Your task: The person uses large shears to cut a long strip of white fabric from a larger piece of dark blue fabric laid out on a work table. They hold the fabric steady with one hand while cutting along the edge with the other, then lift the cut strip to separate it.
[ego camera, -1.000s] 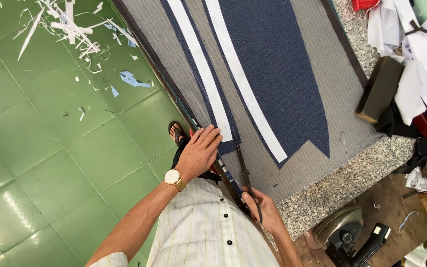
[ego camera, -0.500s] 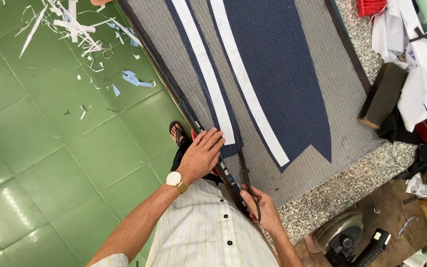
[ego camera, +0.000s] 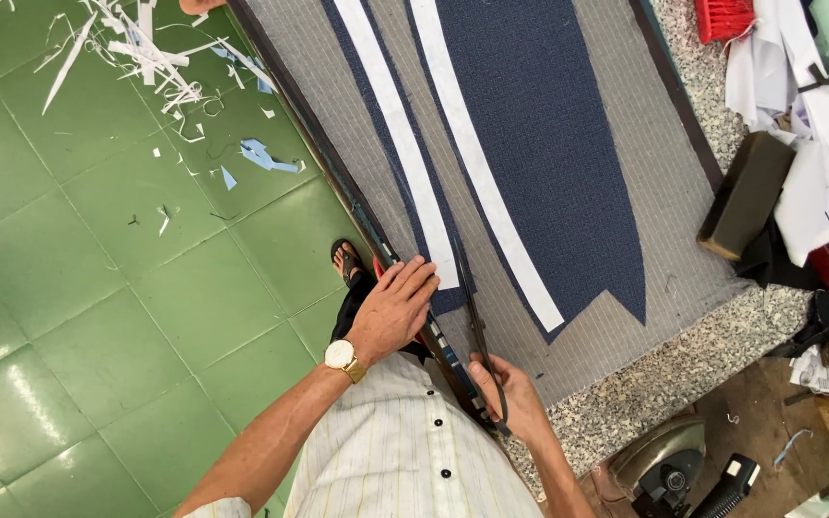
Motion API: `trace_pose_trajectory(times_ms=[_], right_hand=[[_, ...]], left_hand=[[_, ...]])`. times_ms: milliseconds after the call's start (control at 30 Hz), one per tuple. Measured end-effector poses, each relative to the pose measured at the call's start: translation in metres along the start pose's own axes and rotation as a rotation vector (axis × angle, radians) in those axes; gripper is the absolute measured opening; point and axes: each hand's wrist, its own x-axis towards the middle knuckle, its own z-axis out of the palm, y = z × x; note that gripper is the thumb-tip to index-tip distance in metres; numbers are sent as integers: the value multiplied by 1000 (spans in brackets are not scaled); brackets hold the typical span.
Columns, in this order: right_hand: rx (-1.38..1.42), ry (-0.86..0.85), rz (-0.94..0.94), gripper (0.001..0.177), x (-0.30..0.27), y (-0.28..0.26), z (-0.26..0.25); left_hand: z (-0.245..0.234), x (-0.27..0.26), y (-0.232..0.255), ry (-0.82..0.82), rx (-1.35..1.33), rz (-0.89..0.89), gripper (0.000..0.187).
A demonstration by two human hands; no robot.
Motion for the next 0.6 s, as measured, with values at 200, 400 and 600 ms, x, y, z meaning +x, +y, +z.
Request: trace_pose_trajectory(times_ms=[200, 400, 600], right_hand=[[-1, 20, 20, 75, 4, -5, 1], [58, 6, -46, 61, 4, 2, -3], [-47, 26, 83, 71, -1, -25, -3]], left_hand=[[0, 0, 0, 9, -12, -7, 44], [-4, 2, 1, 22, -20, -1, 44], [-6, 2, 1, 17, -14, -1, 43]])
